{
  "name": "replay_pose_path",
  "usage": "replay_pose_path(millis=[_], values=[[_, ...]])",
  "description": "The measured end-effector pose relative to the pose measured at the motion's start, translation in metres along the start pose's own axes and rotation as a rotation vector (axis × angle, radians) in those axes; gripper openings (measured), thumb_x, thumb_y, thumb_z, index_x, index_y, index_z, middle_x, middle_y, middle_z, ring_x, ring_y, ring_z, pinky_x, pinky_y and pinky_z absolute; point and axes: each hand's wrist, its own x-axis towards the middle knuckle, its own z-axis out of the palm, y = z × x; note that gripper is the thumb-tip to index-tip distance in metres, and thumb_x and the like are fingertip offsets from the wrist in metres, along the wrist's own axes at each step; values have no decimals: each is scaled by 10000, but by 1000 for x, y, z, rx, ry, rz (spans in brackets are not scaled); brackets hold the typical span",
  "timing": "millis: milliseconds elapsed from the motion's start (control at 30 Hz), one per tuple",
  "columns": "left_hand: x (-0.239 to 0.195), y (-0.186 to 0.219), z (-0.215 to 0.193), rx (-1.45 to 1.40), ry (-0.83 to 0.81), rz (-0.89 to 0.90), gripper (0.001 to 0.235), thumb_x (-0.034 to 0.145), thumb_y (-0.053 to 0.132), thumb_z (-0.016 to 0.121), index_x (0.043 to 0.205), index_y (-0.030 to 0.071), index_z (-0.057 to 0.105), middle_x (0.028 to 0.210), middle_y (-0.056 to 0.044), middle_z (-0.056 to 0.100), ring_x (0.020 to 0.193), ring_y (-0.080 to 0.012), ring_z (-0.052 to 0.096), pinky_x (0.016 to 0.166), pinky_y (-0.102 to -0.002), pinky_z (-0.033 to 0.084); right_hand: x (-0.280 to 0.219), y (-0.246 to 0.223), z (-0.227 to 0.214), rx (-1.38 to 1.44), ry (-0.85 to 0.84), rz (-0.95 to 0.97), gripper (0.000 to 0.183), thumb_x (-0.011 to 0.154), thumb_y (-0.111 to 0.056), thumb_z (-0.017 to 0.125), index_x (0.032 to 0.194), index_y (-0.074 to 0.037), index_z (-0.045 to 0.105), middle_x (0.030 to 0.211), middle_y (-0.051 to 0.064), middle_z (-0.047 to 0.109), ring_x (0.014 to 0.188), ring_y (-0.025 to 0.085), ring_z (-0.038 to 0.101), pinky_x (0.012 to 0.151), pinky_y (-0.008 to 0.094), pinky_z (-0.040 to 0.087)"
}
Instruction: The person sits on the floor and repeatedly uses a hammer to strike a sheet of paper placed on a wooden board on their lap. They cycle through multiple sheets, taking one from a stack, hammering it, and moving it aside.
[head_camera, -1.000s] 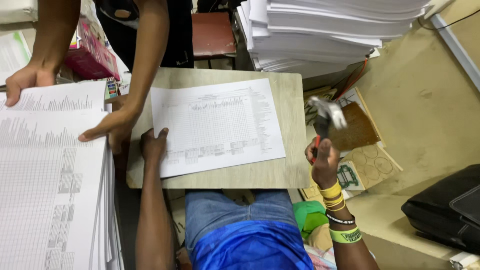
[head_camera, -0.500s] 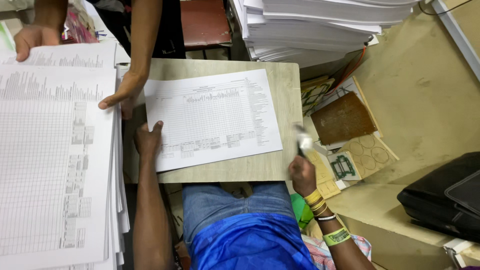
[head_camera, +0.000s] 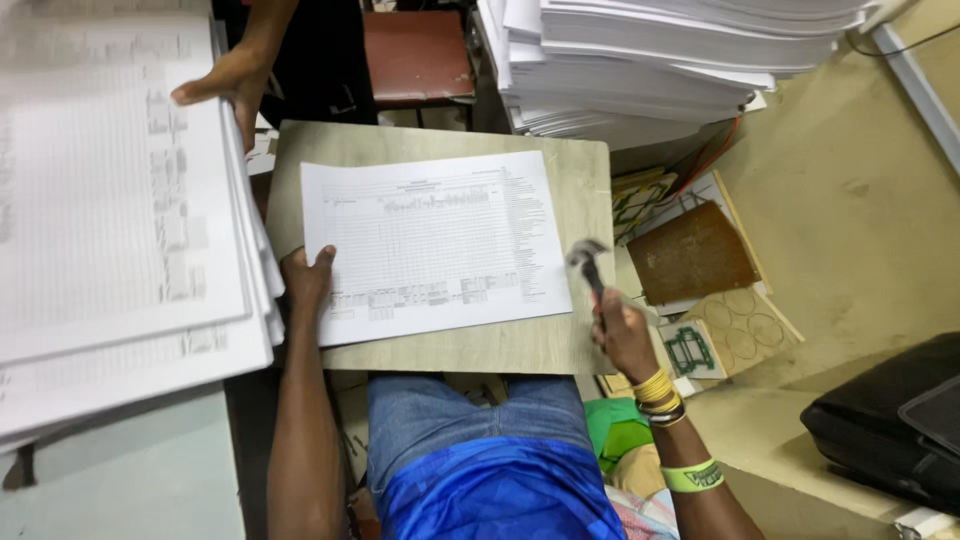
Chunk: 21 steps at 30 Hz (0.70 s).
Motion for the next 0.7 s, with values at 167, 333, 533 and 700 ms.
replay_pose_path(millis=[167,333,533,700], values=[[5,0,9,74,21,14,296,1017,373,776,905,99,789,679,-95,682,658,-319,699,663,-416,515,57,-26,3,244,305,-560,698,1183,-596,213,824,-101,549,519,72,520,405,143,434,468,240,402],[2,1,9,22,29,50,289,1070,287,752,934,32,765,693,-117,674,629,-258,637,664,-377,511,84,3,14,-91,37,-168,560,1144,-448,434,837,-22,628,665,204,592,601,333,587,593,437,482],[12,-14,15,-7,-2,0,513,1069,527,726,1232,40,738,1009,-255,737,974,-423,728,943,-534,530,89,-59,0,282,181,-244,673,1166,-641,355,794,-115,551,499,44,483,365,135,443,366,246,351],[14,-13,8,200,-28,-208,516,1034,702,673,1337,288,729,1108,-151,785,1071,-365,776,935,-510,592,151,-74,31,296,341,-653,676,1158,-615,194,805,-120,491,497,84,496,390,178,487,422,227,383]])
